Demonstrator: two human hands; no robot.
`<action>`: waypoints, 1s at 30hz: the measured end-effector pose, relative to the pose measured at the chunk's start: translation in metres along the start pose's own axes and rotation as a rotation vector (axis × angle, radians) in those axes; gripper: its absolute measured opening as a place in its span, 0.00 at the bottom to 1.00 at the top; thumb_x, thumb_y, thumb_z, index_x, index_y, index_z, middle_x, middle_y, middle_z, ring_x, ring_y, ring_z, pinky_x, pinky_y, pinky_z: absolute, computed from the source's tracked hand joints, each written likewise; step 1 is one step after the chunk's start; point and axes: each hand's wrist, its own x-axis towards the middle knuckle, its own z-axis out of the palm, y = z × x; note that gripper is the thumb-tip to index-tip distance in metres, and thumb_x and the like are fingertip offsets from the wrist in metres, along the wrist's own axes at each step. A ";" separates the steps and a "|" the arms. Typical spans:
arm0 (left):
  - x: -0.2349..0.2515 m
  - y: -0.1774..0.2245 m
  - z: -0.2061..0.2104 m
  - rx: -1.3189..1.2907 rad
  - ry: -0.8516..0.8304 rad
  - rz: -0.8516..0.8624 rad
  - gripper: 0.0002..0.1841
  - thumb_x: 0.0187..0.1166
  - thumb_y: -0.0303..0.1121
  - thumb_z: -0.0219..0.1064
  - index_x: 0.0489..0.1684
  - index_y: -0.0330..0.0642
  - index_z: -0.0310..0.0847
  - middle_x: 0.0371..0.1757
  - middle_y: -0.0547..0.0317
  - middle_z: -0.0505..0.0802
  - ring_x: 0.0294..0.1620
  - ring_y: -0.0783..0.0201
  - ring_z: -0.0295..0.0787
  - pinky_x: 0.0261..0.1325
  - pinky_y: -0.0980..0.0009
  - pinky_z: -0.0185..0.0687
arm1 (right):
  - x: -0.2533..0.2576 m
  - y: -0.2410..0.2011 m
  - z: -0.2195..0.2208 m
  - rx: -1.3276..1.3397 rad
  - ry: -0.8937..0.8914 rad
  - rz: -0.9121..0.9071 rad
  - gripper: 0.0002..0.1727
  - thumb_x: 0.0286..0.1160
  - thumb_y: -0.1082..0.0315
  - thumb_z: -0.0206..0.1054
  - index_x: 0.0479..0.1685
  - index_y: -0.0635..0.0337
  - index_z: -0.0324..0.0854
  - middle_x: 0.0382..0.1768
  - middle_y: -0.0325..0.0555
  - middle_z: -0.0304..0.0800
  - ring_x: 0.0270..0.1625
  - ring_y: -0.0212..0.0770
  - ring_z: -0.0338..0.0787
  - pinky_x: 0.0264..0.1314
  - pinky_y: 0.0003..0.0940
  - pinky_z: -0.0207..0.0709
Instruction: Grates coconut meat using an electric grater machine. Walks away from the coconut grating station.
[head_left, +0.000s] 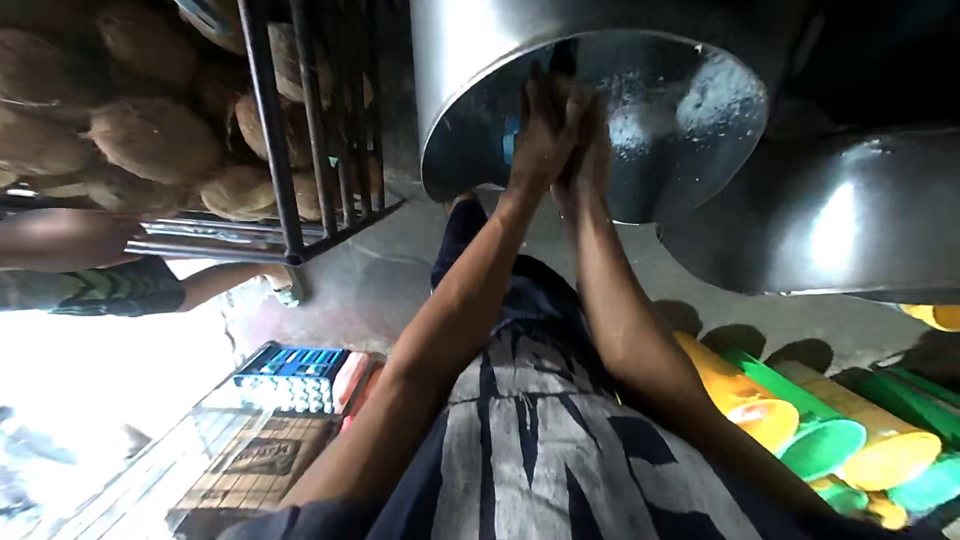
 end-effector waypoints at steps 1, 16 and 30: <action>0.020 -0.023 0.031 -0.285 0.067 -0.004 0.41 0.90 0.56 0.51 0.90 0.26 0.50 0.85 0.28 0.68 0.80 0.47 0.76 0.76 0.58 0.79 | 0.004 0.000 0.004 -0.008 -0.003 -0.020 0.22 0.95 0.54 0.47 0.72 0.60 0.69 0.60 0.50 0.85 0.63 0.43 0.86 0.69 0.46 0.82; 0.047 -0.047 0.046 -1.111 -0.115 -0.227 0.33 0.93 0.53 0.46 0.89 0.39 0.57 0.77 0.45 0.80 0.74 0.60 0.80 0.77 0.59 0.77 | 0.000 -0.007 0.011 -0.046 0.161 0.103 0.39 0.89 0.42 0.52 0.93 0.47 0.45 0.83 0.50 0.68 0.79 0.47 0.77 0.78 0.49 0.77; 0.041 -0.029 0.040 -0.526 -0.003 -0.142 0.49 0.83 0.61 0.59 0.94 0.36 0.41 0.90 0.34 0.61 0.87 0.46 0.66 0.84 0.49 0.67 | 0.004 0.004 0.017 0.035 0.046 -0.106 0.22 0.94 0.54 0.48 0.71 0.61 0.70 0.58 0.50 0.86 0.62 0.42 0.88 0.68 0.46 0.83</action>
